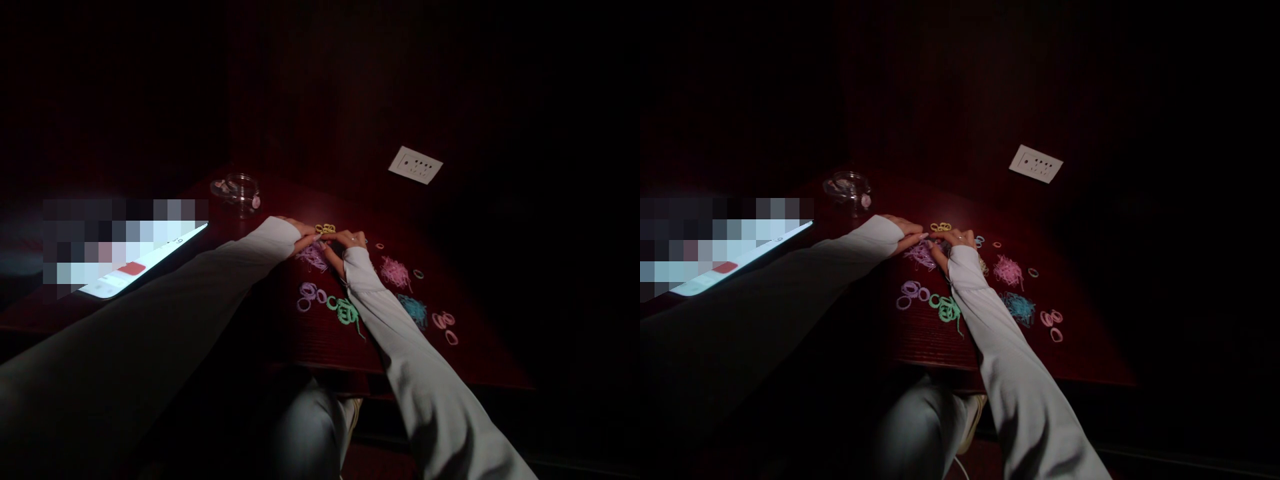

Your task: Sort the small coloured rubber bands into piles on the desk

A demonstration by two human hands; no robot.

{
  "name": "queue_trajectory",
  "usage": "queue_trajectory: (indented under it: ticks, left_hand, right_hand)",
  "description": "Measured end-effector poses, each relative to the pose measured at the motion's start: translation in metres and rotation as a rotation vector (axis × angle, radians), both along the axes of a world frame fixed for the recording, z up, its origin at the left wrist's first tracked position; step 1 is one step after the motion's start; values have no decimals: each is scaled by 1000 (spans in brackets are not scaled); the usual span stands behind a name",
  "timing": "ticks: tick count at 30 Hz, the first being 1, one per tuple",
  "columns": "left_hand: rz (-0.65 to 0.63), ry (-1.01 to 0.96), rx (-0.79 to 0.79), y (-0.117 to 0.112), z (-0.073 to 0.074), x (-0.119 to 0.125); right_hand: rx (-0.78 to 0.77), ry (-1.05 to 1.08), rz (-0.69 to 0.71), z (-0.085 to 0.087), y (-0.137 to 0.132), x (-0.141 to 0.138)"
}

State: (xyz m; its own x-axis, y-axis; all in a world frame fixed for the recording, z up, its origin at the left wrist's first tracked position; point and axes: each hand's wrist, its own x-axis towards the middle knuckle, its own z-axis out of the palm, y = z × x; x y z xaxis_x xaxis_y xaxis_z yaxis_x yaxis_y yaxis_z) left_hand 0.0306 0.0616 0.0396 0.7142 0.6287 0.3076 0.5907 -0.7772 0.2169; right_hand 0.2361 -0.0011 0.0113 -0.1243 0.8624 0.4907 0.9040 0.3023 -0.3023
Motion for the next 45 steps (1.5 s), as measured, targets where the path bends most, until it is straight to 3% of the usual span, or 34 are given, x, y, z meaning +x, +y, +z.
queue_trajectory:
  ticks: [10,14,17,21,25,28,31,37,42,45]
  left_hand:
    - [-77,-84,-42,4,-3,3]
    - [-82,-137,-21,5,-5,3]
    - [-68,-213,-35,5,-11,3]
    - [-110,-253,-144,8,-30,11]
    - [-190,-265,-212,10,-45,20]
    - [-193,-270,-238,10,-48,21]
    - [-151,-289,-243,7,-49,20]
    - [-95,-377,-252,10,-54,23]
    - [-93,-504,-250,19,-61,28]
    - [-106,-584,-258,23,-67,31]
  right_hand:
    - [13,6,5,5,-1,-5]
    - [70,-52,-60,18,-6,4]
    - [201,-110,-226,38,-17,27]
    - [295,-195,-581,51,-36,73]
    - [96,-211,-952,42,-55,111]
    - [-43,-187,-1100,33,-66,126]
    - [-115,-154,-1075,27,-72,136]
    - [-144,-178,-895,21,-72,145]
    - [-190,-202,-913,26,-70,128]
    - [-68,-203,-875,34,-58,105]
